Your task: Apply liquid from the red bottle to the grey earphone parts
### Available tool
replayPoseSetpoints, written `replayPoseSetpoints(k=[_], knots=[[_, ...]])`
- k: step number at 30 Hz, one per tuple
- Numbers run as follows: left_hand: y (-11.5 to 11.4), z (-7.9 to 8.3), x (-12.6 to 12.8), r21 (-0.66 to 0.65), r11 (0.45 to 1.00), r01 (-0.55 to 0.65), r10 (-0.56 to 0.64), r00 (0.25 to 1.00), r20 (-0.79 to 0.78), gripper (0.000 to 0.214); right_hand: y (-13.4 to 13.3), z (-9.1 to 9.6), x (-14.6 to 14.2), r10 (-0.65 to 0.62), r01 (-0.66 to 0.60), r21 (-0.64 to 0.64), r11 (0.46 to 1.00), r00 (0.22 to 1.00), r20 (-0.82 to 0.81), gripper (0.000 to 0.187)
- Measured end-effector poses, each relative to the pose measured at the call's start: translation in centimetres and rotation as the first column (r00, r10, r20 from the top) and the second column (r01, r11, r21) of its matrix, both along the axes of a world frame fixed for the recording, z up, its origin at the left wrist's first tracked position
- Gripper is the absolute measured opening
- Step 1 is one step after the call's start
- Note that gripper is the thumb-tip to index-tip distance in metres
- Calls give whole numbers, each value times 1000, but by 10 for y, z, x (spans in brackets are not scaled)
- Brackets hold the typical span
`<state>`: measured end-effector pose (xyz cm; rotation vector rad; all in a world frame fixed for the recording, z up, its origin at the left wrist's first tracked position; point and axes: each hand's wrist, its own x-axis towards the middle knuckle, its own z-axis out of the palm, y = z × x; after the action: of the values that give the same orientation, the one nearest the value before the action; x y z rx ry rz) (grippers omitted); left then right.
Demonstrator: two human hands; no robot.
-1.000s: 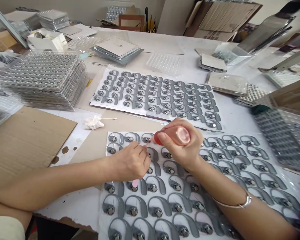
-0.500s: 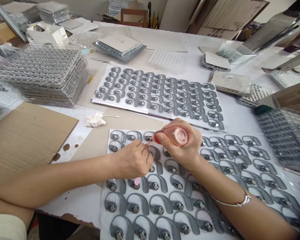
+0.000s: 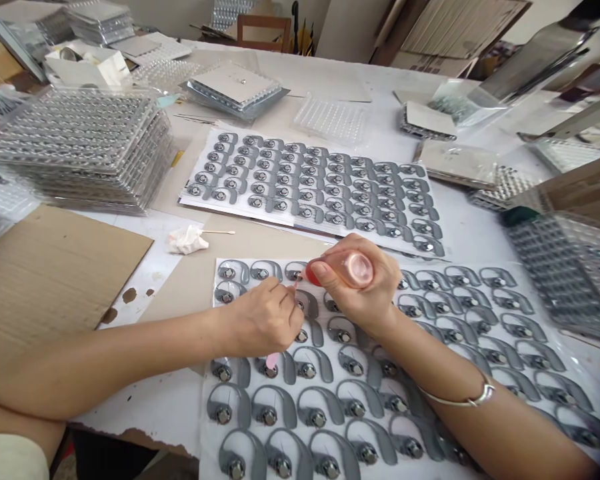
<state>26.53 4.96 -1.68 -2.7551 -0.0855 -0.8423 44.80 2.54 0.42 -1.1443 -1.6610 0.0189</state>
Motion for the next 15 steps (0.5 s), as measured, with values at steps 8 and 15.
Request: replayPoseSetpoints(k=[8, 15], knots=[[0, 0, 1, 41, 999, -18, 17, 1000, 11, 18, 1, -2, 1, 4, -4, 20, 1000, 1000, -10, 17], [1, -1, -1, 34, 999, -14, 14, 1000, -8, 17, 2, -2, 0, -5, 5, 19, 1000, 999, -36, 16]])
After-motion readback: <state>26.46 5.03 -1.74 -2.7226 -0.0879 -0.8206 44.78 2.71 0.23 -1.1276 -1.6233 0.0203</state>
